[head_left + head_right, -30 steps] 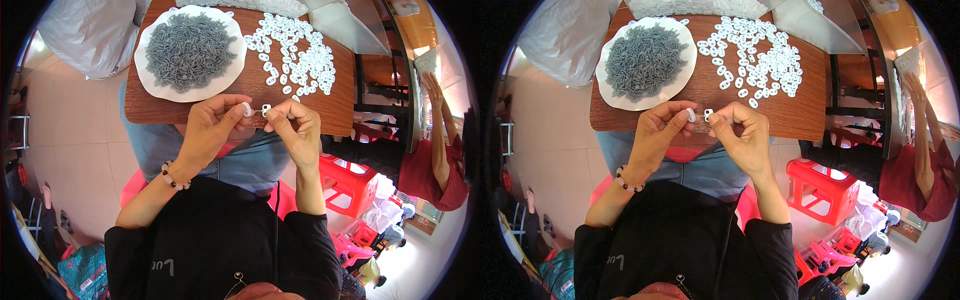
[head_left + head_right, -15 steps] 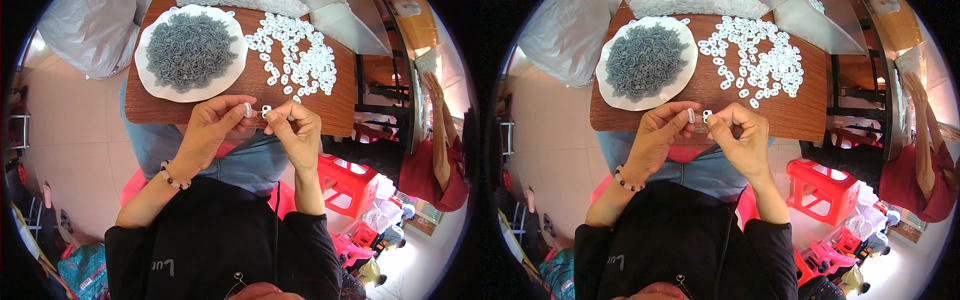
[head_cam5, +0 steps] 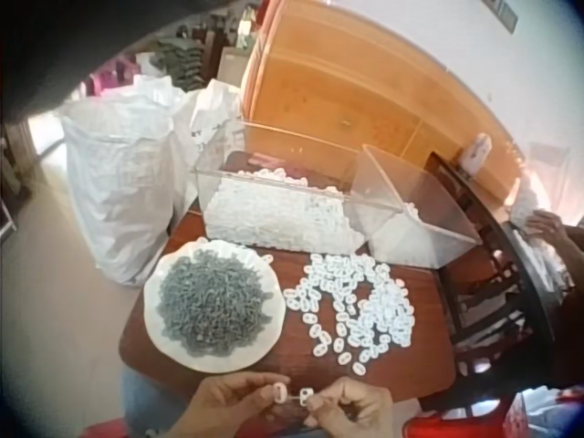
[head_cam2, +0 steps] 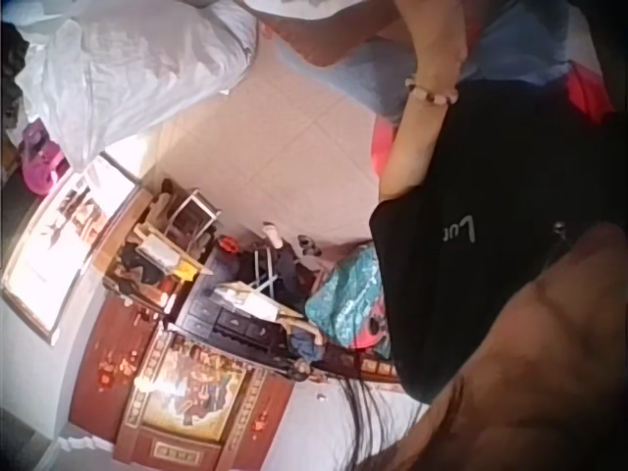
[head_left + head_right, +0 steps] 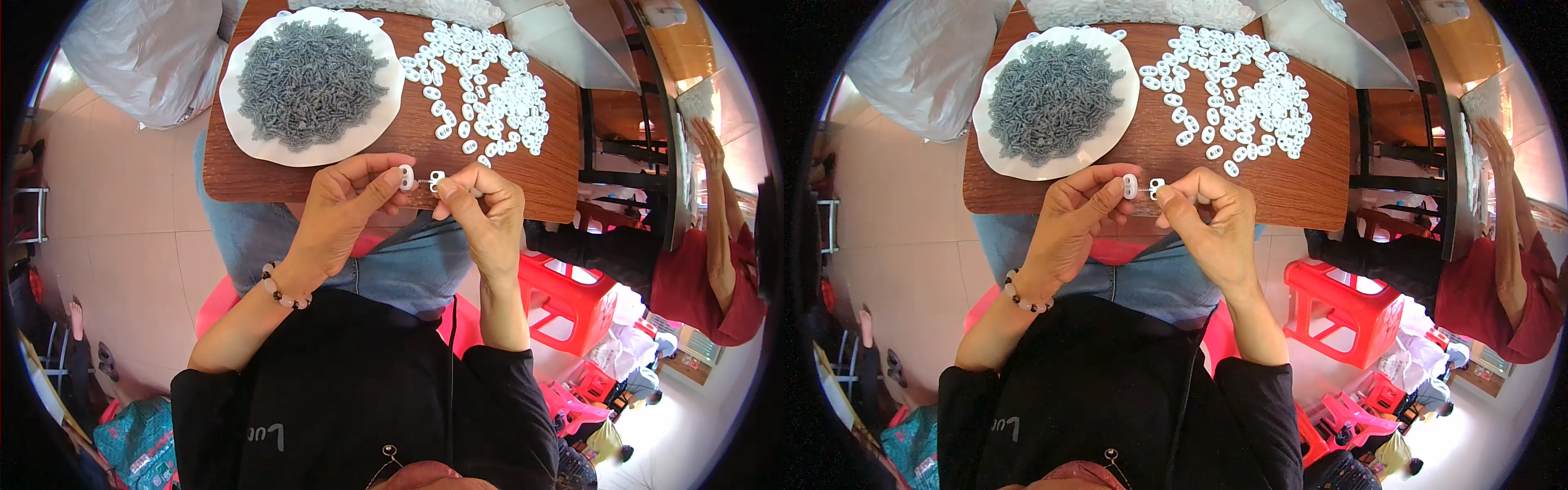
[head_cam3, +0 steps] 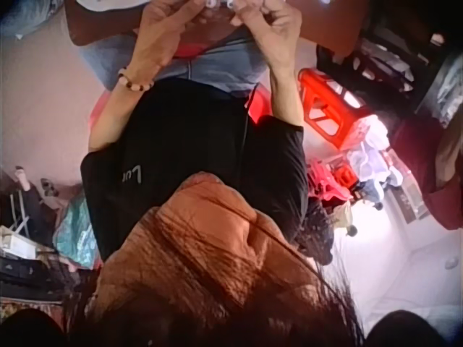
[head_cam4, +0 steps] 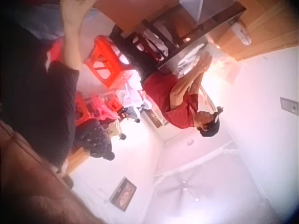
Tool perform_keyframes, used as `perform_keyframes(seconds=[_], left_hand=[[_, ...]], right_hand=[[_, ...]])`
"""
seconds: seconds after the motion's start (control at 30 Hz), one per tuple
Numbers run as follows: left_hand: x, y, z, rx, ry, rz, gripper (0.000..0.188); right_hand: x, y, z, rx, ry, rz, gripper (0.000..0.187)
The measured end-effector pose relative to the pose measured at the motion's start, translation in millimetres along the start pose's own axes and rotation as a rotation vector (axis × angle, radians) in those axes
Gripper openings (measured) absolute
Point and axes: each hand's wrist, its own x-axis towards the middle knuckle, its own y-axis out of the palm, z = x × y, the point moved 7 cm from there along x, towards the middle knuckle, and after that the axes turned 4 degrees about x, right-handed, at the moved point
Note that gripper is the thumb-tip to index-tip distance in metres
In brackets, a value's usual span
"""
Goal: Manually assembling small white plastic components by inserting grey rubber rings into them.
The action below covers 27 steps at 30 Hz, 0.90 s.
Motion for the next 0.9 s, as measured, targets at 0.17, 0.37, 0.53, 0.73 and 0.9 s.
perform_keyframes(seconds=[0.17, 0.37, 0.53, 0.73, 0.9], left_hand=[[-0.5, -1.5, -1.1, -0.023, -0.004, -0.022, 0.027], [-0.6, -1.7, -0.8, -0.041, -0.015, -0.011, 0.026], [-0.8, 0.4, -0.1, -0.086, -0.045, 0.004, 0.026], [-0.6, 0.5, 1.8, -0.093, -0.041, 0.019, 0.026], [0.3, -0.9, 3.0, -0.079, -0.03, 0.014, 0.026]], right_hand=[[-1.1, -0.4, -2.7, 0.074, -0.004, -0.031, 0.013], [-4.9, -1.2, 0.3, -0.064, -0.019, -0.056, 0.013], [-6.4, 1.0, 2.4, -0.087, -0.036, -0.044, 0.013], [-5.9, 4.0, 3.9, -0.114, -0.068, -0.037, 0.013], [-5.2, 4.7, 3.4, -0.118, -0.081, -0.036, 0.013]])
